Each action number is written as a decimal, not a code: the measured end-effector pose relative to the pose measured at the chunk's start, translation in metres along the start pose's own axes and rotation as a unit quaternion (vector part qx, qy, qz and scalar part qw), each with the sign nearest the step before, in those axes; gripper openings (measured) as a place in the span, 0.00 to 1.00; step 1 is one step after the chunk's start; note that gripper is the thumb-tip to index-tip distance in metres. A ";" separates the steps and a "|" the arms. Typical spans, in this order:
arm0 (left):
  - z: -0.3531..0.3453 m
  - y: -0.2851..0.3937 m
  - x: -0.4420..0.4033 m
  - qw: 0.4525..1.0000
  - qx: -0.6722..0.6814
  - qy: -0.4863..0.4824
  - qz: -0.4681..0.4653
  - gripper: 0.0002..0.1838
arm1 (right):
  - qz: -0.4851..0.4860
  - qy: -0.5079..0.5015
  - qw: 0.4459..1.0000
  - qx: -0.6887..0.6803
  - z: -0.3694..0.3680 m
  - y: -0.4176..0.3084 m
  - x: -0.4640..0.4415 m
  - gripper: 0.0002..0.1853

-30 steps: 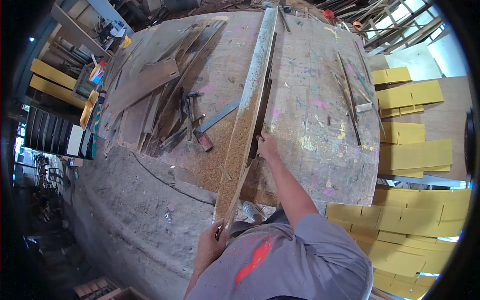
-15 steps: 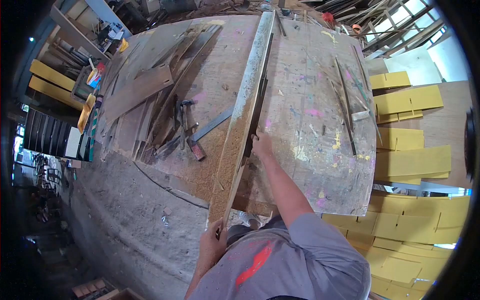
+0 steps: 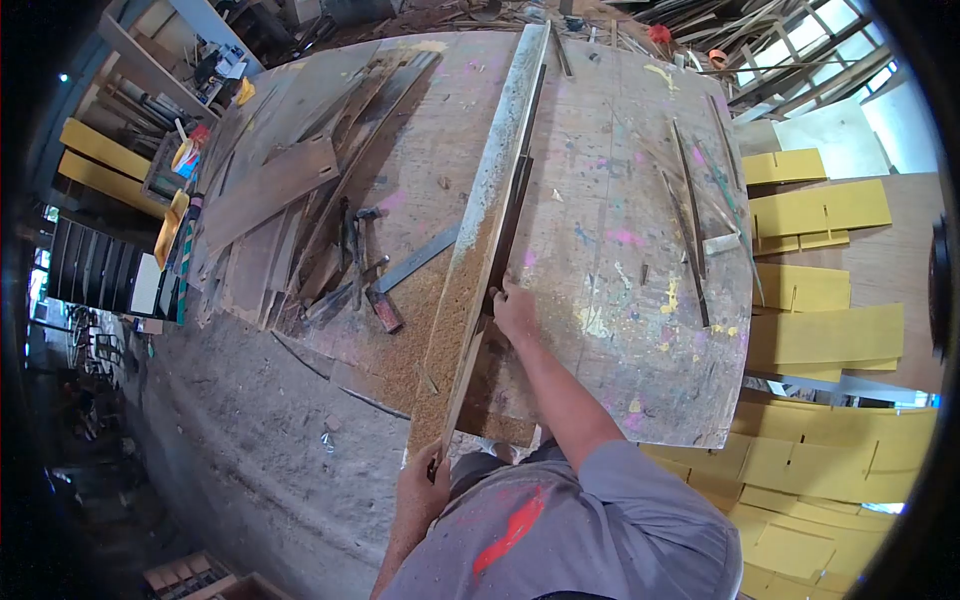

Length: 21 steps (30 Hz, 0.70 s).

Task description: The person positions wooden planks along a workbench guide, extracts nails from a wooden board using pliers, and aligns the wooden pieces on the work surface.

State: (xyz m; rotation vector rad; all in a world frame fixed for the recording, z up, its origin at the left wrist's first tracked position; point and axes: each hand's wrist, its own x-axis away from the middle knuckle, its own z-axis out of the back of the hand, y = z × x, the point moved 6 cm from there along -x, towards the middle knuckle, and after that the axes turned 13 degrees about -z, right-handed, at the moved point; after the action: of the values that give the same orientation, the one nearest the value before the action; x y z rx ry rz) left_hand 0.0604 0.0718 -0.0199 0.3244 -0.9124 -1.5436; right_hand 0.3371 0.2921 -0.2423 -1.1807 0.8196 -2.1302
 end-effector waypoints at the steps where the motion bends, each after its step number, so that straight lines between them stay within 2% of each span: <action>1: -0.001 0.002 -0.003 1.000 -0.002 -0.003 0.008 0.20 | 0.004 0.001 1.000 0.007 0.002 -0.005 -0.002 0.31; 4: -0.004 0.006 -0.011 1.000 -0.008 -0.013 0.025 0.20 | 0.054 0.038 0.998 0.011 -0.002 -0.005 -0.017 0.32; 9: -0.009 0.013 -0.024 1.000 -0.003 0.001 0.009 0.20 | 0.044 0.024 0.999 0.000 0.001 -0.009 -0.034 0.32; 11: -0.012 0.015 -0.030 1.000 -0.015 -0.008 0.019 0.20 | 0.116 0.080 0.990 0.007 -0.012 0.006 -0.060 0.31; 15: -0.020 0.017 -0.042 1.000 -0.019 0.012 0.003 0.19 | 0.120 0.096 0.987 0.046 -0.007 -0.002 -0.077 0.30; 19: -0.022 0.028 -0.048 0.999 -0.024 0.022 -0.006 0.20 | 0.201 0.185 0.956 0.105 0.014 -0.021 -0.058 0.29; 21: -0.019 0.037 -0.053 0.999 -0.029 0.026 -0.009 0.20 | 0.209 0.144 0.962 0.099 0.028 -0.028 -0.038 0.26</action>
State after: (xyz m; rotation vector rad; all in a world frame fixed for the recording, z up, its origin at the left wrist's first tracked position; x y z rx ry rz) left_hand 0.1108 0.1163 -0.0215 0.3289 -0.8249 -1.5680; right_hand 0.3735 0.3309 -0.2299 -0.5406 0.8678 -1.9896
